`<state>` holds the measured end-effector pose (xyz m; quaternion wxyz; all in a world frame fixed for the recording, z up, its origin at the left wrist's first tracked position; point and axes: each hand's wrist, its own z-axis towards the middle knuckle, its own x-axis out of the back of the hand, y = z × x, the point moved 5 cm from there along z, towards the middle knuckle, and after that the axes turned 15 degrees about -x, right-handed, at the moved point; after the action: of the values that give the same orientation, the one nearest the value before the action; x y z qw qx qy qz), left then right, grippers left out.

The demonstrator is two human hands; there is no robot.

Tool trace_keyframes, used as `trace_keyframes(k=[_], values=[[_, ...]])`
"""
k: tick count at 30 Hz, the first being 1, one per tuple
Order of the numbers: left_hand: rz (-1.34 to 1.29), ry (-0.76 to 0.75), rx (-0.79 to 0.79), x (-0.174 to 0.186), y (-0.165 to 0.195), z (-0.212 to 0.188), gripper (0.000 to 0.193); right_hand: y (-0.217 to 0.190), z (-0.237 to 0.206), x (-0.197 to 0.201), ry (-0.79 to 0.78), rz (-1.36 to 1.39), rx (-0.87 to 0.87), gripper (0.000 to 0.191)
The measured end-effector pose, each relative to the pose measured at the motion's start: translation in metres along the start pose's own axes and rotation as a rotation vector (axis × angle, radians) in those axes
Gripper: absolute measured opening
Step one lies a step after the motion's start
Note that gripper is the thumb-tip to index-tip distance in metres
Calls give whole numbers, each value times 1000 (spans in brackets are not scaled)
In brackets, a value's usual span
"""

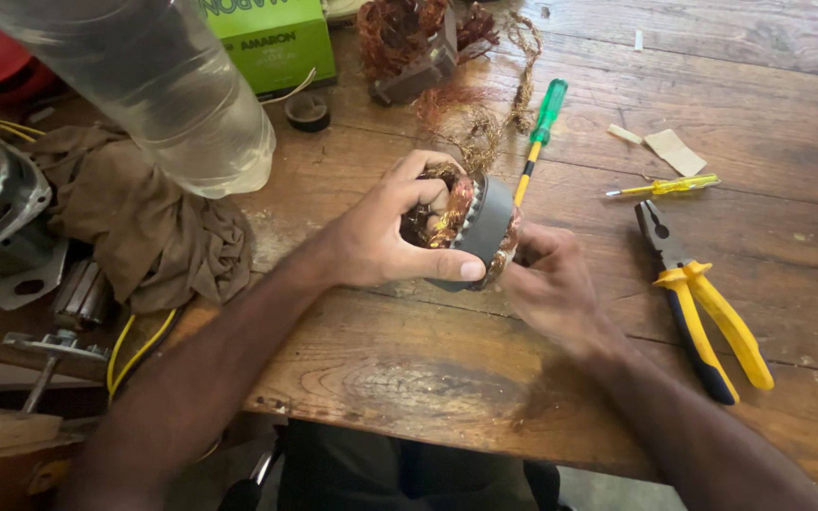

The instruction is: The person holds a motor armature with copper windings on a wooden workbench and uses a screwdriver to pry and scrape at the windings and slots, repositioning the armature repeatedly to work around it. Pliers and other screwdrivers lie on the bench nearby.

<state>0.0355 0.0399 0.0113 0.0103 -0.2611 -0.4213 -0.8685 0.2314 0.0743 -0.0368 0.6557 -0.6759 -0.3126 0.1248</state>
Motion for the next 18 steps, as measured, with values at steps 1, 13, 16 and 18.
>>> trace_keyframes(k=[1, 13, 16, 18], values=[[-4, 2, -4, 0, 0, 0, 58, -1, 0, 0, -6, 20, 23, 13], [276, 49, -95, 15, -7, -5, 61, -13, -1, 4, 117, -244, 66, 17], [233, 60, -92, 14, -11, -6, 62, -19, -1, 1, 167, -312, 140, 13], [214, 25, -64, 9, -14, -5, 57, -22, 0, 0, 170, -352, 126, 12]])
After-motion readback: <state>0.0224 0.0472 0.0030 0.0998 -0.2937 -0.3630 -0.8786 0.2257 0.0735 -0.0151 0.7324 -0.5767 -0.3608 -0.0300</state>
